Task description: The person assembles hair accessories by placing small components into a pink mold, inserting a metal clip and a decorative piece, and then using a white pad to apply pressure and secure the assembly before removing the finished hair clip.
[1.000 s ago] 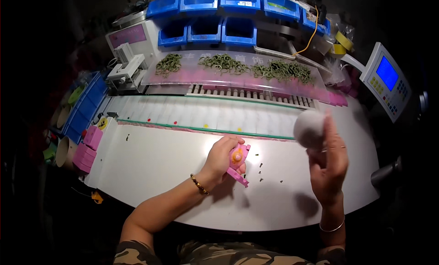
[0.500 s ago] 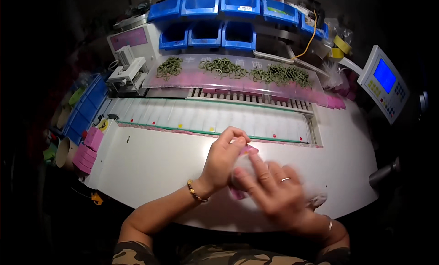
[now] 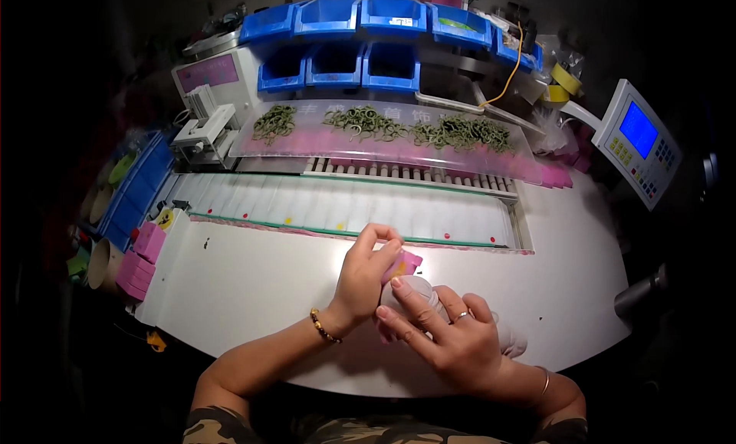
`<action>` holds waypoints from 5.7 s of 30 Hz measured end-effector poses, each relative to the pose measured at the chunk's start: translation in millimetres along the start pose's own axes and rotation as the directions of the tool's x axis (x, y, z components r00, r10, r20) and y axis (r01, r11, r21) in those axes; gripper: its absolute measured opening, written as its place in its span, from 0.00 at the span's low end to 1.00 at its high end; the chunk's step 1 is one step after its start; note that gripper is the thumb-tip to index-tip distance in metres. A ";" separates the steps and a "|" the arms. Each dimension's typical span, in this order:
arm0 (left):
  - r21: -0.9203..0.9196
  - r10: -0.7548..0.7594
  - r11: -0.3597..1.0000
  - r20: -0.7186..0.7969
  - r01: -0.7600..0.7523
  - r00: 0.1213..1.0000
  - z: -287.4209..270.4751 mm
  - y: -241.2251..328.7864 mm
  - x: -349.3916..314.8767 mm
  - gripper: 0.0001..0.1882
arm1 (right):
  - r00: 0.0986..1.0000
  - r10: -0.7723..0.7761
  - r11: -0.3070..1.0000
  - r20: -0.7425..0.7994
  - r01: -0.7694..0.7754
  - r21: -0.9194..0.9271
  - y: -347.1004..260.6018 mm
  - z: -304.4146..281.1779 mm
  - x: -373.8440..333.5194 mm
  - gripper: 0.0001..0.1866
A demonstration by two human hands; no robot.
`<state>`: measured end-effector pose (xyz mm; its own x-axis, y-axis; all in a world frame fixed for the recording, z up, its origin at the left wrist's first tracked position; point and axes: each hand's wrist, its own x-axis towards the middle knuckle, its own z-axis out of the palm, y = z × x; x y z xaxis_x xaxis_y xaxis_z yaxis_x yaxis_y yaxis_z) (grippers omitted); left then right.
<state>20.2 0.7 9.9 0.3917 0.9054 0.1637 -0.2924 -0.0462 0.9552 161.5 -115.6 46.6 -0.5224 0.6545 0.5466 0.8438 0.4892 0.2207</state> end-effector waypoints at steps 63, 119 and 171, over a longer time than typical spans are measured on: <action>0.901 0.366 0.431 -0.223 0.048 0.903 -179.3 -13.6 87.1 0.21 | 0.712 0.210 0.880 0.670 -0.436 0.187 46.4 18.4 -84.9 0.60; 0.726 0.220 0.490 0.432 -0.482 0.875 -70.0 49.7 -179.6 0.11 | 0.735 0.560 0.483 0.382 -0.664 0.571 175.9 54.6 -48.3 0.22; 0.862 -0.148 0.124 0.506 -0.492 0.850 -43.1 32.1 -44.1 0.37 | 0.199 0.973 0.186 -0.116 -0.976 -0.114 350.6 122.5 -175.5 0.34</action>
<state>-44.1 -22.5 22.7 0.8174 0.5628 0.1226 0.5233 -0.8146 0.2502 533.9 11.7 -70.9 0.7317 0.5389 0.4173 0.6804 -0.6136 -0.4006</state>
